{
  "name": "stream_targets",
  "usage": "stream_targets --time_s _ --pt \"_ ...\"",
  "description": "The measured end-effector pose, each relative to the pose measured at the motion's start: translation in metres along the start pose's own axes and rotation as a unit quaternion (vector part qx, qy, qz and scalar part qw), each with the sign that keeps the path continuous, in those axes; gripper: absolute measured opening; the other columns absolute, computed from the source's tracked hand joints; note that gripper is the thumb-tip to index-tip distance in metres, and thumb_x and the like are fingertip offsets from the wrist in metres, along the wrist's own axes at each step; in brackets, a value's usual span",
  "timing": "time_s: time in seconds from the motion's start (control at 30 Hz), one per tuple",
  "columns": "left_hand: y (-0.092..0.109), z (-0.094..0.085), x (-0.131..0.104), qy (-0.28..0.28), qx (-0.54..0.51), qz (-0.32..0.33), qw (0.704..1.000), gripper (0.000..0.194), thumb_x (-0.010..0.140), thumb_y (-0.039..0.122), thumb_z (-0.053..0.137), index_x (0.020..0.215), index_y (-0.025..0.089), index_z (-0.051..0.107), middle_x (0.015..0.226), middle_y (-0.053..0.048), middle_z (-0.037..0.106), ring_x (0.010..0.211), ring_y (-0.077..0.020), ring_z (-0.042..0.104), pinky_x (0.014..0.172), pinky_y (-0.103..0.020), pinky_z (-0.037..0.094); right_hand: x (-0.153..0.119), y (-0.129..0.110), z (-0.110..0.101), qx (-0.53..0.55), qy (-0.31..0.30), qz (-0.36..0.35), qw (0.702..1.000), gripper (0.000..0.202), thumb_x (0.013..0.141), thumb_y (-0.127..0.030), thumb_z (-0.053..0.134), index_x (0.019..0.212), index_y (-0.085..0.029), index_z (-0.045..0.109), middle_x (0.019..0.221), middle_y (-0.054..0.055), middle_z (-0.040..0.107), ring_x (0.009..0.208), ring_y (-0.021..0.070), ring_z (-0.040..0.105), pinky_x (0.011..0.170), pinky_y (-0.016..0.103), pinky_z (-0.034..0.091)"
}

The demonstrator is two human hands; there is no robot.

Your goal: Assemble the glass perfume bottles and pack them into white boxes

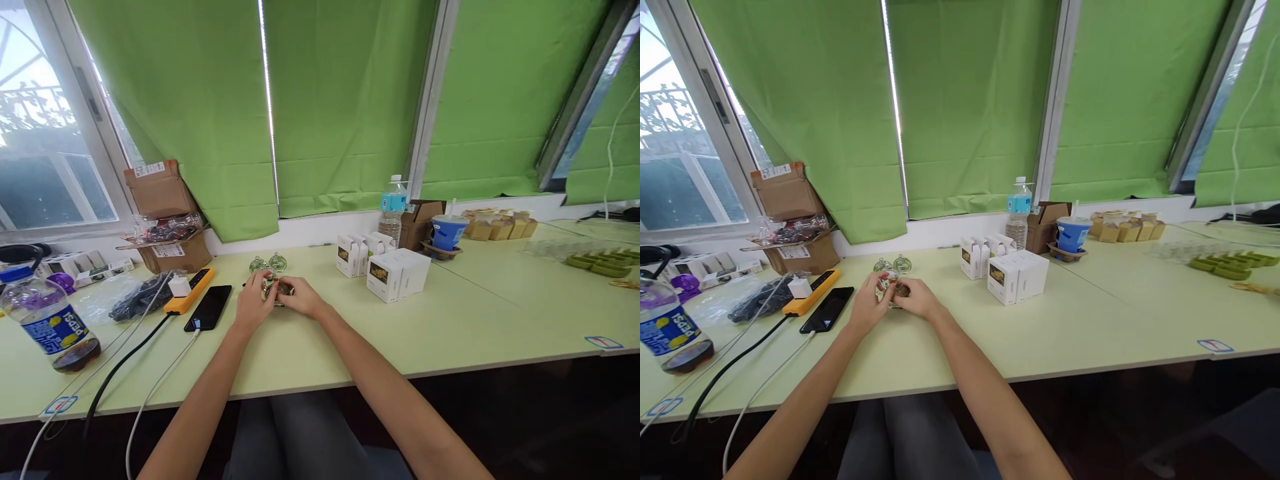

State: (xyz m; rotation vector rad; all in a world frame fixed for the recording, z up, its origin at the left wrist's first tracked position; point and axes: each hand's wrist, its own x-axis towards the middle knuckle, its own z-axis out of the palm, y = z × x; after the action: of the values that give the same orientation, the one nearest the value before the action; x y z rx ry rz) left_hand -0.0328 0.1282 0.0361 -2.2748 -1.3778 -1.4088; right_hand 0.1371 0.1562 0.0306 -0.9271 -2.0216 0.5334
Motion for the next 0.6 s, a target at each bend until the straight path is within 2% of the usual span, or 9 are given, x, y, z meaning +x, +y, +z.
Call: stream_targets --time_s 0.1,0.27,0.4,0.6 --pt "-0.005 0.003 0.0 -0.013 0.06 -0.001 0.998 0.019 0.094 0.031 0.053 0.111 0.024 0.056 0.107 -0.008 0.066 0.093 -0.0232 0.063 0.07 -0.032 0.046 -0.001 0.004 -0.005 -0.022 0.009 0.011 1.0 0.015 0.075 -0.027 0.061 0.084 -0.018 0.068 0.073 -0.003 0.062 0.067 0.0122 0.051 0.062 0.021 0.039" --pt "-0.017 0.008 0.0 -0.082 0.17 -0.031 0.982 0.015 0.091 0.021 0.05 0.105 0.023 0.057 0.106 -0.009 0.067 0.102 -0.0274 0.06 0.081 -0.037 0.044 0.0 0.01 -0.013 -0.07 0.046 0.029 0.996 0.018 0.075 -0.03 0.064 0.088 -0.018 0.069 0.077 -0.001 0.066 0.07 0.0143 0.054 0.065 0.023 0.039" --pt "-0.024 0.012 -0.002 -0.107 0.194 -0.038 0.974 0.015 0.089 0.023 0.053 0.102 0.021 0.06 0.107 -0.012 0.066 0.104 -0.0316 0.058 0.086 -0.044 0.041 0.0 0.015 -0.015 -0.09 0.066 0.053 0.992 0.023 0.076 -0.033 0.065 0.094 -0.019 0.069 0.084 0.002 0.068 0.073 0.0159 0.056 0.064 0.024 0.038" --pt "-0.027 0.017 -0.004 -0.141 0.196 -0.028 0.97 0.025 0.09 0.026 0.052 0.113 0.021 0.06 0.12 -0.014 0.063 0.111 -0.0319 0.054 0.092 -0.047 0.038 0.0 0.018 -0.013 -0.091 0.072 0.066 0.991 0.024 0.077 -0.032 0.065 0.097 -0.019 0.069 0.088 0.002 0.07 0.075 0.0164 0.057 0.065 0.024 0.039"
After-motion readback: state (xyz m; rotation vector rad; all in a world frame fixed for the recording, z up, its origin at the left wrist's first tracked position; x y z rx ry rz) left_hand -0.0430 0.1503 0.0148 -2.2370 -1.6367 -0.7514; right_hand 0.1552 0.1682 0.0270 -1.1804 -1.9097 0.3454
